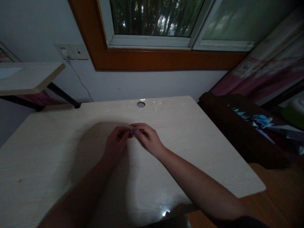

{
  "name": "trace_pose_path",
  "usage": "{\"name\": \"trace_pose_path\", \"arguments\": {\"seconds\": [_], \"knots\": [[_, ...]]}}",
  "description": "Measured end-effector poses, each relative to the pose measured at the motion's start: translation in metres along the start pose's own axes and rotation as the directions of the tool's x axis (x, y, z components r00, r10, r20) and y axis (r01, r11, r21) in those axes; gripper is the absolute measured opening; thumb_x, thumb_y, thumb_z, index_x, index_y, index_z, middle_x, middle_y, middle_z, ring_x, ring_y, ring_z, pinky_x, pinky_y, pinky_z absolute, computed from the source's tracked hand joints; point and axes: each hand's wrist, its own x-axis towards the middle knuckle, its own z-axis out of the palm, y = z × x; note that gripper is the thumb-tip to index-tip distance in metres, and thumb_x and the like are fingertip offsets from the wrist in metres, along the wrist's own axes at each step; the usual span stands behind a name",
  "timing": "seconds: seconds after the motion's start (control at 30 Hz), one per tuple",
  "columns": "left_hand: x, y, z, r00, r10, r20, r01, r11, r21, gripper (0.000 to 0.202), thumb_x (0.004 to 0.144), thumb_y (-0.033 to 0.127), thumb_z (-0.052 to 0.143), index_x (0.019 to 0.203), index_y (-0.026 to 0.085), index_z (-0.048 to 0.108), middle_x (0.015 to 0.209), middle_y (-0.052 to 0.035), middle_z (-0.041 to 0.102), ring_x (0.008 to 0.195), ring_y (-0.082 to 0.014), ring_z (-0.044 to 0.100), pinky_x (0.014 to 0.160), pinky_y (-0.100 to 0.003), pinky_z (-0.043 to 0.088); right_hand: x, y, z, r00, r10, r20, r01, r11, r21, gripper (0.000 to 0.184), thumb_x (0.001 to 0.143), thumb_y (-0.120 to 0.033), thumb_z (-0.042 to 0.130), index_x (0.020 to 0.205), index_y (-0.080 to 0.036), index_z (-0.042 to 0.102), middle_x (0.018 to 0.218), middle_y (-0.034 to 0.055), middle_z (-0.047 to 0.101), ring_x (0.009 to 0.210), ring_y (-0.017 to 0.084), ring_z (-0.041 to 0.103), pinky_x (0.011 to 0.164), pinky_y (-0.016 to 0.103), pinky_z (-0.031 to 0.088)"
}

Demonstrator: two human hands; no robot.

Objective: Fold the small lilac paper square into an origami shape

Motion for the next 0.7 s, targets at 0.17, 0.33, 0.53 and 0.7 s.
{"name": "trace_pose_path", "arguments": {"seconds": [0.17, 0.33, 0.53, 0.7], "knots": [[0.0001, -0.0026, -0.0004, 1.000, 0.007, 0.008, -0.007, 0.999, 0.034, 0.024, 0.085, 0.037, 0.070, 0.099, 0.018, 0.064, 0.090, -0.0040, 0.074, 0.081, -0.0174, 0.073, 0.081, -0.032, 0.058, 0.0010, -0.0006, -0.0011, 0.998, -0.055, 0.013, 0.055, 0.997, -0.055, 0.018, 0.100, -0.026, 0.054, 0.107, -0.029, 0.071, 0.125, 0.0070, 0.068, 0.117, 0.021, 0.064, 0.100, 0.041, 0.053], [0.0002, -0.0052, -0.0007, 0.999, 0.038, 0.007, -0.039, 0.993, 0.114, 0.021, 0.085, 0.036, 0.069, 0.098, 0.019, 0.066, 0.089, -0.0035, 0.074, 0.081, -0.0172, 0.072, 0.079, -0.031, 0.058, 0.0004, 0.0017, -0.0003, 0.997, -0.066, 0.029, 0.068, 0.994, -0.081, 0.018, 0.098, -0.024, 0.056, 0.109, -0.028, 0.069, 0.125, 0.0085, 0.066, 0.117, 0.021, 0.063, 0.097, 0.040, 0.054], [0.0005, -0.0062, -0.0016, 0.999, 0.044, -0.007, -0.042, 0.989, 0.140, 0.020, 0.085, 0.035, 0.069, 0.097, 0.020, 0.067, 0.087, -0.0024, 0.073, 0.080, -0.0171, 0.072, 0.078, -0.030, 0.057, -0.0001, -0.0004, 0.0004, 0.999, -0.034, 0.018, 0.035, 0.995, -0.090, 0.013, 0.094, -0.024, 0.062, 0.106, -0.027, 0.066, 0.127, 0.0093, 0.063, 0.115, 0.021, 0.062, 0.088, 0.036, 0.057], [0.0001, -0.0027, -0.0003, 0.999, 0.028, -0.030, -0.023, 0.989, 0.145, 0.020, 0.084, 0.036, 0.070, 0.095, 0.019, 0.066, 0.087, -0.0022, 0.073, 0.080, -0.0173, 0.072, 0.078, -0.030, 0.057, -0.0008, -0.0012, 0.0014, 1.000, -0.022, 0.000, 0.022, 0.995, -0.099, 0.014, 0.091, -0.027, 0.068, 0.105, -0.027, 0.065, 0.125, 0.0087, 0.064, 0.112, 0.021, 0.063, 0.083, 0.033, 0.057]]}}
